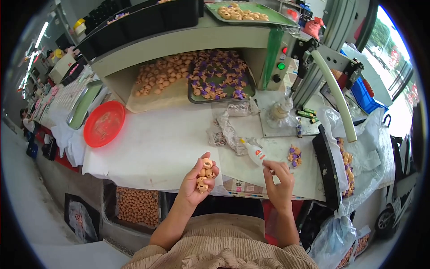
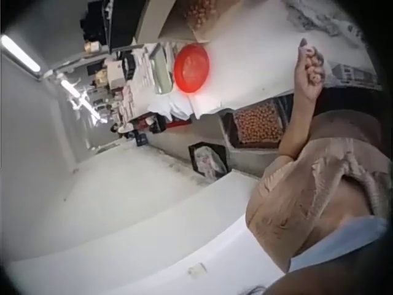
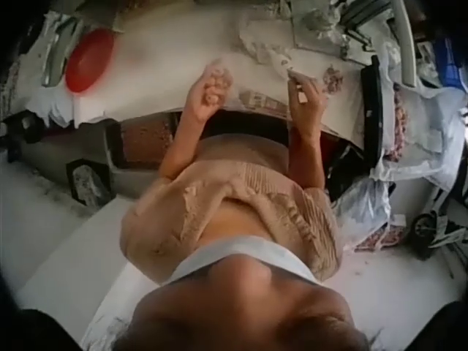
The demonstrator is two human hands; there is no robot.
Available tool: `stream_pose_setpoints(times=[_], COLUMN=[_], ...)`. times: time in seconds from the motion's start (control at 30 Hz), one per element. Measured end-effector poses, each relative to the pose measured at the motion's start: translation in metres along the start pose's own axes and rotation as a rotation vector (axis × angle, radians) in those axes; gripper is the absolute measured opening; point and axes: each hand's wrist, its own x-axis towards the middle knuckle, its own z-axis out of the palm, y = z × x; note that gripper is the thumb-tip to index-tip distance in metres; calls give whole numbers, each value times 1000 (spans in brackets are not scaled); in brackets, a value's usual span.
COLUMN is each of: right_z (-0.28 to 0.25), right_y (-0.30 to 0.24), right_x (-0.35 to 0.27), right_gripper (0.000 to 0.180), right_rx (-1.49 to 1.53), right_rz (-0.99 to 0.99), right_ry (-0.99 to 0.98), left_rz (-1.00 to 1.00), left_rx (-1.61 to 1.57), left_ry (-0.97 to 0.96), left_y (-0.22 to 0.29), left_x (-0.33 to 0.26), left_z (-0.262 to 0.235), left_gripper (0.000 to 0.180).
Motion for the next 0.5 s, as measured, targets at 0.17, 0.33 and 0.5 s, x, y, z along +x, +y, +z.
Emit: stream_pose_setpoints(times=[0.17,0.33,0.5], right_z=[12,30,28], right_y=[30,54,62], right_x=[21,25,30], right_gripper=[31,38,42], right_rx=[-197,-294,-276], right_rz=[49,147,263], right_ry=[-50,-168,-278], left_rz=[-48,-83,-110], left_rx=[-15,12,36], left_ry=[31,30,18], left_y=[-8,-18,-24], left_x=[19,32,42], left_z=[-3,4,-3], left_gripper=[29,32,31])
